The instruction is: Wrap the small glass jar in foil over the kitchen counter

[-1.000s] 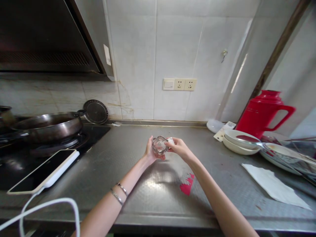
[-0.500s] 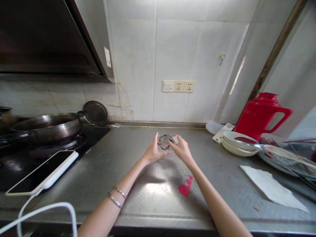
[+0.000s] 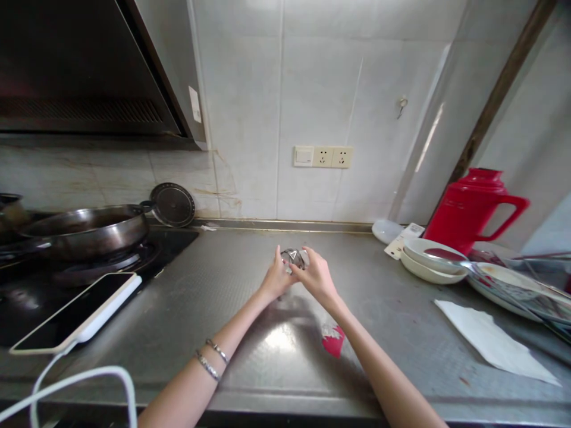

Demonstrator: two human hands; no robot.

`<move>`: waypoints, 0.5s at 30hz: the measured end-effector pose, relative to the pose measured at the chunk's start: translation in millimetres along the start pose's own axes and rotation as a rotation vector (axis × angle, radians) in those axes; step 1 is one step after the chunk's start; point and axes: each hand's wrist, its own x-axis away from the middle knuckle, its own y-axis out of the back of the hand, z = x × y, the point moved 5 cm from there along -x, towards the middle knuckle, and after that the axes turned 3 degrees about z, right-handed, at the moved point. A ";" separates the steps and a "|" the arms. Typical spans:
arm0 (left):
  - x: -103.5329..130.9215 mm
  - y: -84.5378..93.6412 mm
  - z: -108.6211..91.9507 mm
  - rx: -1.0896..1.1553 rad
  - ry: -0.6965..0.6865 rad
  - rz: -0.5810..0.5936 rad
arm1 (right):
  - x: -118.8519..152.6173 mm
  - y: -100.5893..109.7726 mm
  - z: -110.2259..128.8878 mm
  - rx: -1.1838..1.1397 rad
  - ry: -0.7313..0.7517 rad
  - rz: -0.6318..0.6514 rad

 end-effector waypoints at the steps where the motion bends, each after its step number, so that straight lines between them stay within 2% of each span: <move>1: -0.3 0.4 0.5 0.026 0.001 -0.016 | 1.1 -1.0 1.6 -0.004 0.009 -0.007; 6: -0.5 3.0 1.6 0.095 0.008 -0.036 | 5.3 -5.9 4.5 -0.020 -0.006 0.003; 10: -1.9 3.1 2.6 0.080 -0.010 0.046 | 4.1 -3.6 4.8 -0.055 -0.008 0.034; 15: -7.5 3.2 9.4 -0.106 0.008 0.124 | -3.8 -1.3 -6.7 -0.284 -0.056 0.110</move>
